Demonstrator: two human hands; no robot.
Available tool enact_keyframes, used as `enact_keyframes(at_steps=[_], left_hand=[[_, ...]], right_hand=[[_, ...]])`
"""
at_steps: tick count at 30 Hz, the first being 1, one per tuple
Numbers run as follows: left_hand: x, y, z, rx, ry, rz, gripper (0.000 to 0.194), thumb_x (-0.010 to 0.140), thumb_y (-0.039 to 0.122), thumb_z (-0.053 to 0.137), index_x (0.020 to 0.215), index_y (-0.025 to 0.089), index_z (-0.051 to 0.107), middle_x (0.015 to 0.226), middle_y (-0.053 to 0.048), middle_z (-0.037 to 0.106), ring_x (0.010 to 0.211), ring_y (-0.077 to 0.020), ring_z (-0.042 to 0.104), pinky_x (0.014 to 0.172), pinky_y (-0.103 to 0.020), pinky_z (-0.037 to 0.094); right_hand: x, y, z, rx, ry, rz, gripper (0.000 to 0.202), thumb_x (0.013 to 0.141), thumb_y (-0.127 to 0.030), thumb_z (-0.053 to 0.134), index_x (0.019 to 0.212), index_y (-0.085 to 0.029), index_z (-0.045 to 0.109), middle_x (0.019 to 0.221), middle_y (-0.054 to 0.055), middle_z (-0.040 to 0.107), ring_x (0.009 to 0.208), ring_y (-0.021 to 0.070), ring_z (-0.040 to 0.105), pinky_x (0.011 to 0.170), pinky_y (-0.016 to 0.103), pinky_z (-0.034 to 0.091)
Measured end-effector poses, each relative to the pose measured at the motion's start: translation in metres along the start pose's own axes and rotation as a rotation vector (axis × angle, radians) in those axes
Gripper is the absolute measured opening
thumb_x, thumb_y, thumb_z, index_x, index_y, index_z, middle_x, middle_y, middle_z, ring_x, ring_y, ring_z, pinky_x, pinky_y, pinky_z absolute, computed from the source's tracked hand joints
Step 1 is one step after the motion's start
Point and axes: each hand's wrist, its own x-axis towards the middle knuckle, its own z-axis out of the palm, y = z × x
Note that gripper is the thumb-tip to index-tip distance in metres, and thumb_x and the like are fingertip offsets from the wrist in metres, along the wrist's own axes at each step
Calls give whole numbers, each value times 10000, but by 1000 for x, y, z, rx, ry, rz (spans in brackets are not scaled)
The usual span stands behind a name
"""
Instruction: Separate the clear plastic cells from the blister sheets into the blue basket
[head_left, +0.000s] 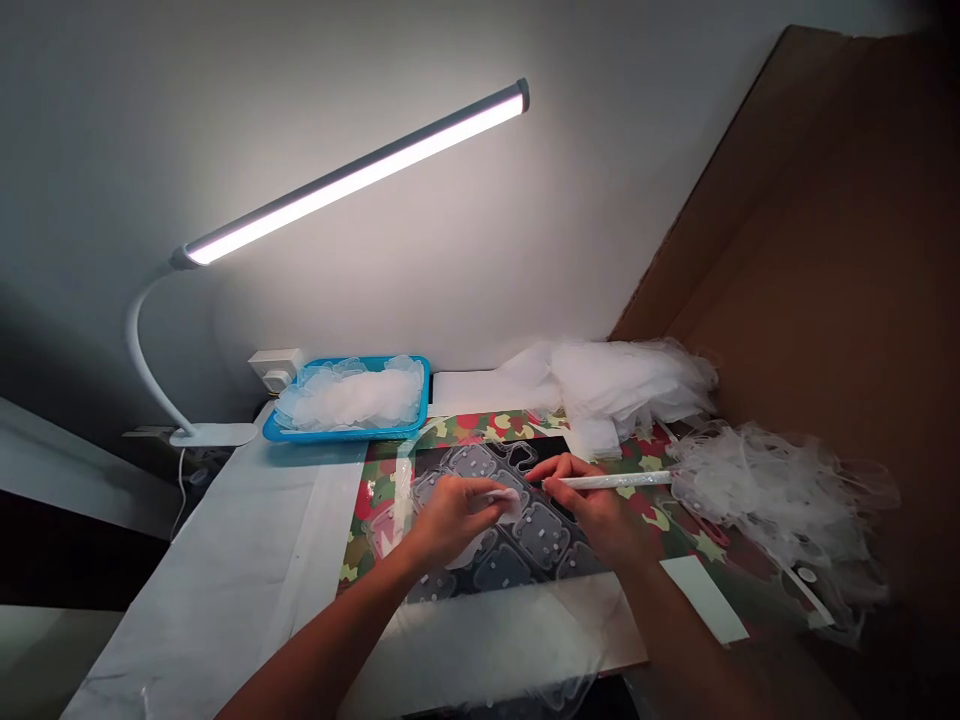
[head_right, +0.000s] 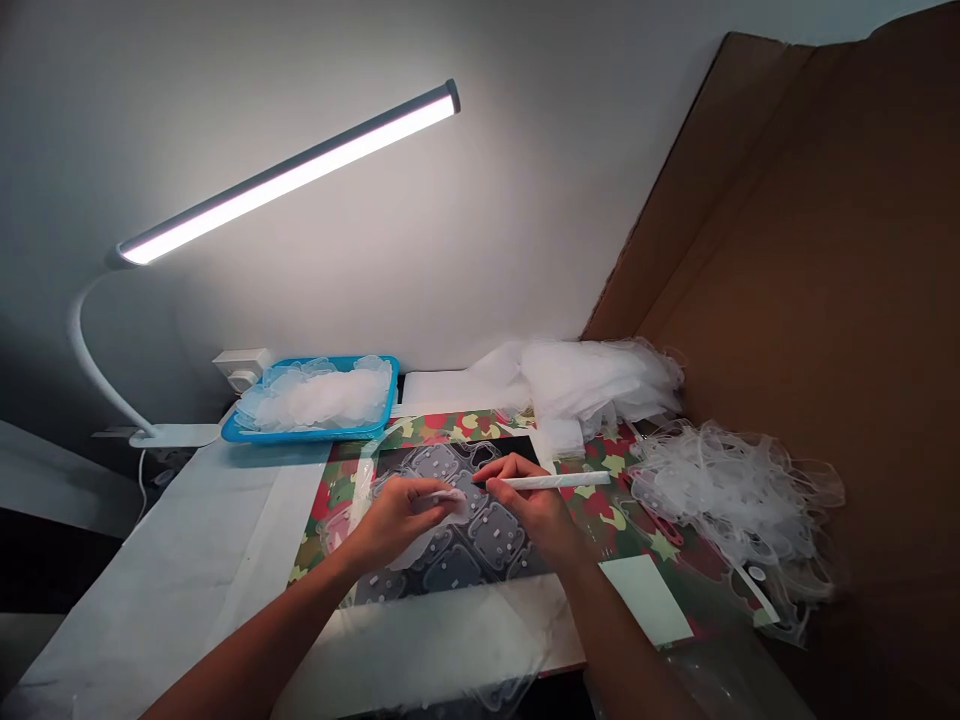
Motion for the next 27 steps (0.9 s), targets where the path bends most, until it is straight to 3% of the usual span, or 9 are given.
enact_keyframes(at_steps=[6, 10, 13, 15, 27], left_hand=[[1, -6, 3, 53, 22, -16, 224, 845, 353, 623, 928, 209, 773, 827, -26, 734, 738, -170, 610, 698, -230, 413], [1, -7, 0, -329, -102, -187, 303, 786, 445, 690, 864, 155, 723, 815, -42, 705, 723, -167, 602, 660, -230, 421], [2, -9, -3, -652, -172, -384, 400, 679, 448, 794, 897, 142, 658, 770, -25, 664, 620, -130, 574, 569, -211, 403], [3, -11, -4, -773, -175, -435, 436, 647, 429, 827, 902, 135, 631, 737, -10, 638, 585, -107, 557, 543, -196, 392], [2, -13, -2, -802, -190, -397, 414, 666, 411, 827, 862, 140, 584, 715, -11, 645, 581, -115, 590, 535, -196, 391]], right_hand=[[-9, 1, 8, 19, -59, 18, 265, 858, -408, 634, 697, -206, 573, 1043, 69, 693, 975, 227, 615, 833, 344, 475], [-5, 2, 15, 30, -17, 53, 246, 838, -438, 657, 758, -206, 634, 853, 43, 680, 742, 176, 589, 667, 293, 474], [-2, 2, 22, 150, 38, 79, 246, 814, -433, 689, 745, -204, 630, 765, 18, 644, 687, 153, 570, 645, 276, 479], [-1, 2, 26, 229, 57, 91, 236, 810, -416, 703, 740, -204, 627, 744, 8, 633, 683, 145, 575, 653, 269, 484], [-7, -8, 31, 227, 39, 29, 184, 821, -379, 699, 764, -209, 658, 790, 6, 644, 686, 142, 601, 666, 283, 508]])
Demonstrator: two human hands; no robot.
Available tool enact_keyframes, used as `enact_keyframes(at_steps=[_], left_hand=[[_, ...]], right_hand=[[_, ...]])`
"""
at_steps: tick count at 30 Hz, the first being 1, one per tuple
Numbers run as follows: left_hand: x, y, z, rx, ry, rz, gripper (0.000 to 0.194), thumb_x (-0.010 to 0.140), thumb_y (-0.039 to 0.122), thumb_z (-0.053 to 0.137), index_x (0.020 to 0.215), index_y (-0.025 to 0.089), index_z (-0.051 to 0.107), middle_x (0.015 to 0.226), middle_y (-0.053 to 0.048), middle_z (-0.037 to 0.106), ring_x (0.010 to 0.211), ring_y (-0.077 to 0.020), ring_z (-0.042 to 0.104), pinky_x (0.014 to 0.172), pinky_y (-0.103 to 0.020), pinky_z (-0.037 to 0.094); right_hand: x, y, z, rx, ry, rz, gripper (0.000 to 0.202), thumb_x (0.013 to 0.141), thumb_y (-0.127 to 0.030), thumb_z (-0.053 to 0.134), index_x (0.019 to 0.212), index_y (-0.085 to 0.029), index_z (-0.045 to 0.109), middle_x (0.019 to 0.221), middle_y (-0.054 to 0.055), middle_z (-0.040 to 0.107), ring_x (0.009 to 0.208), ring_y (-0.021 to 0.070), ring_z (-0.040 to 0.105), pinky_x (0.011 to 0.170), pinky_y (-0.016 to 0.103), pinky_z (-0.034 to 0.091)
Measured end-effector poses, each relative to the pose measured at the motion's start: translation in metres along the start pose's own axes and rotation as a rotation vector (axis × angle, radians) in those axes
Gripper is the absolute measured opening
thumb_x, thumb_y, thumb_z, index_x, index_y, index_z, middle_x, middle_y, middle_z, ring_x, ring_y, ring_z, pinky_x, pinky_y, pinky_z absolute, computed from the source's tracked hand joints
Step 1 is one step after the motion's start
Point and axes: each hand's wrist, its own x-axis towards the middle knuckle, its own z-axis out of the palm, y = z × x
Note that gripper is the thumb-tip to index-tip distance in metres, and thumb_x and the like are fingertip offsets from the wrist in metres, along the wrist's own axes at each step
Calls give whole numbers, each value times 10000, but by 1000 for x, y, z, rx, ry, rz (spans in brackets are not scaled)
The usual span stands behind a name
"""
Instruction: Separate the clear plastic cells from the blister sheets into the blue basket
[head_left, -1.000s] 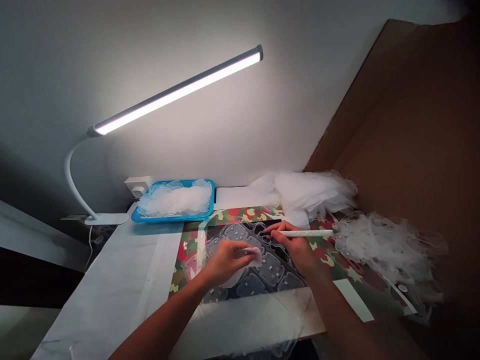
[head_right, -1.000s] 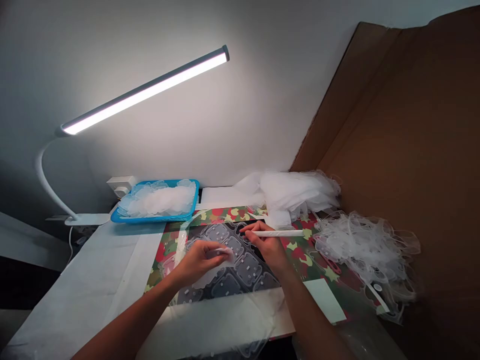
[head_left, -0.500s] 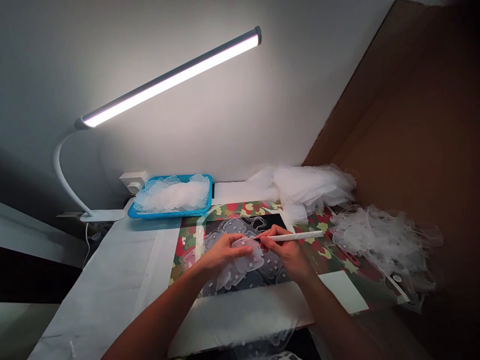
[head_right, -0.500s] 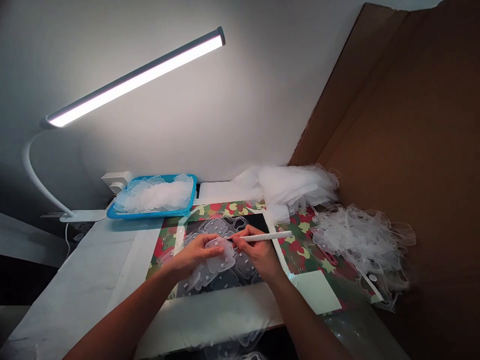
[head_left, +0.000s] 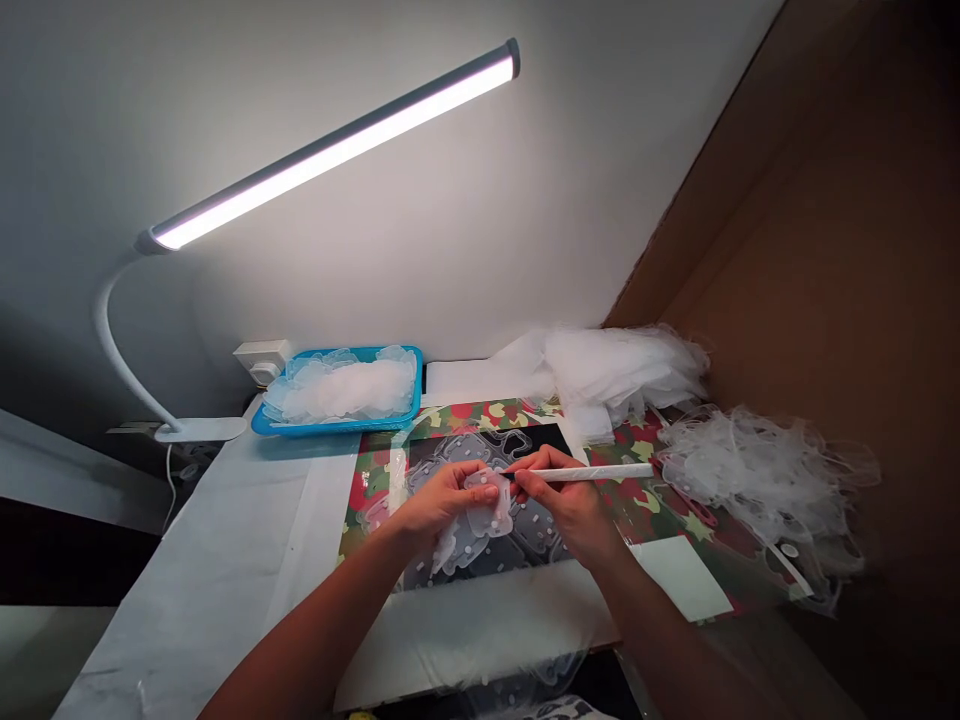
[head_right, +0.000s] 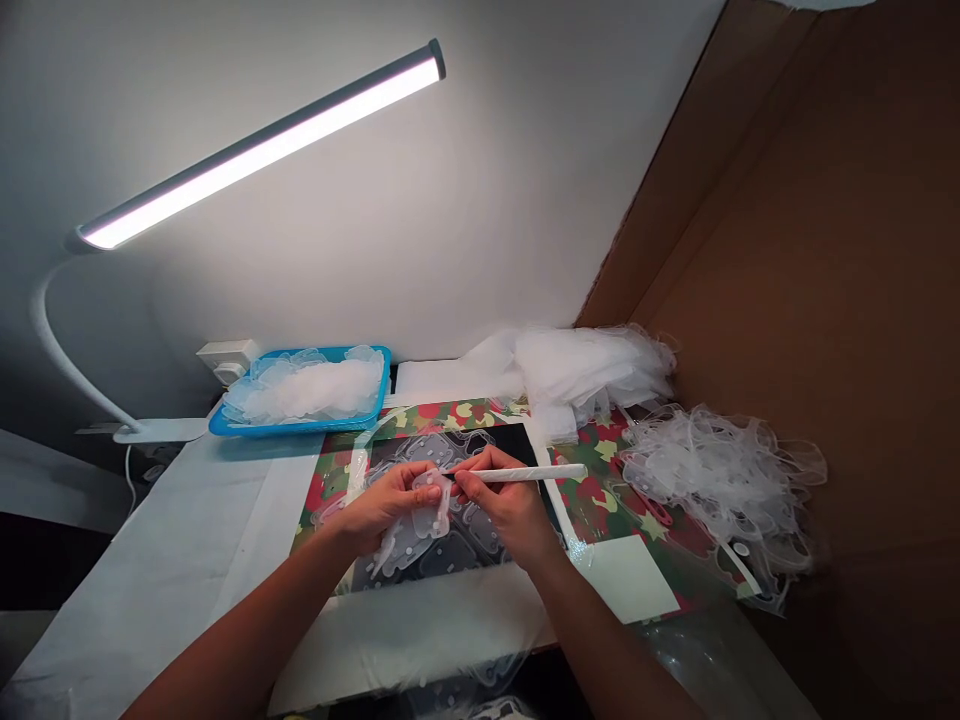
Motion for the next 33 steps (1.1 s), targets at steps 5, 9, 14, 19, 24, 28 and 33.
enact_keyframes(at_steps=[5, 9, 14, 19, 24, 28, 33], left_hand=[[-1, -1, 0, 0, -20, -7, 391, 689, 406, 813, 888, 141, 605, 746, -27, 665, 615, -128, 608, 569, -209, 406], [2, -2, 1, 51, 53, 96, 331, 704, 401, 800, 831, 143, 637, 719, -14, 653, 584, -107, 568, 542, -199, 377], [-2, 2, 12, 148, 202, 380, 257, 729, 377, 781, 845, 153, 736, 748, -18, 663, 644, -107, 553, 573, -194, 385], [-13, 5, 20, 221, 170, 468, 192, 759, 342, 759, 856, 177, 758, 762, -33, 686, 668, -122, 572, 595, -205, 414], [-16, 7, 23, 241, 165, 492, 180, 769, 332, 747, 860, 176, 749, 797, -45, 687, 693, -131, 585, 607, -213, 437], [-18, 7, 26, 261, 162, 477, 214, 761, 350, 751, 868, 167, 720, 808, -36, 672, 705, -130, 583, 621, -214, 438], [-12, 27, -2, 377, 228, 433, 277, 769, 405, 731, 904, 168, 685, 860, -33, 679, 772, -142, 599, 683, -225, 440]], right_hand=[[-2, -7, 4, -62, -12, -9, 170, 846, -368, 672, 799, -205, 664, 754, 9, 645, 700, 148, 605, 660, 275, 494], [-3, -5, 0, -141, 5, -59, 162, 857, -353, 662, 790, -206, 665, 768, 14, 649, 726, 151, 586, 674, 275, 465], [-9, -2, -7, -166, 41, -113, 230, 859, -345, 659, 687, -205, 595, 862, 29, 678, 761, 162, 582, 689, 290, 451], [-17, -7, -7, -86, 36, -132, 250, 848, -320, 674, 660, -208, 552, 878, 30, 679, 771, 163, 579, 667, 284, 452], [-22, -8, -5, -75, 41, -151, 223, 848, -309, 675, 679, -211, 565, 885, 41, 683, 803, 177, 596, 660, 290, 466], [-19, -7, -3, -90, 48, -146, 232, 840, -322, 679, 670, -210, 569, 876, 44, 686, 799, 176, 605, 666, 293, 485], [-22, -10, -53, -162, 236, -100, 289, 735, -404, 740, 599, -215, 568, 842, 51, 693, 727, 198, 627, 667, 342, 512]])
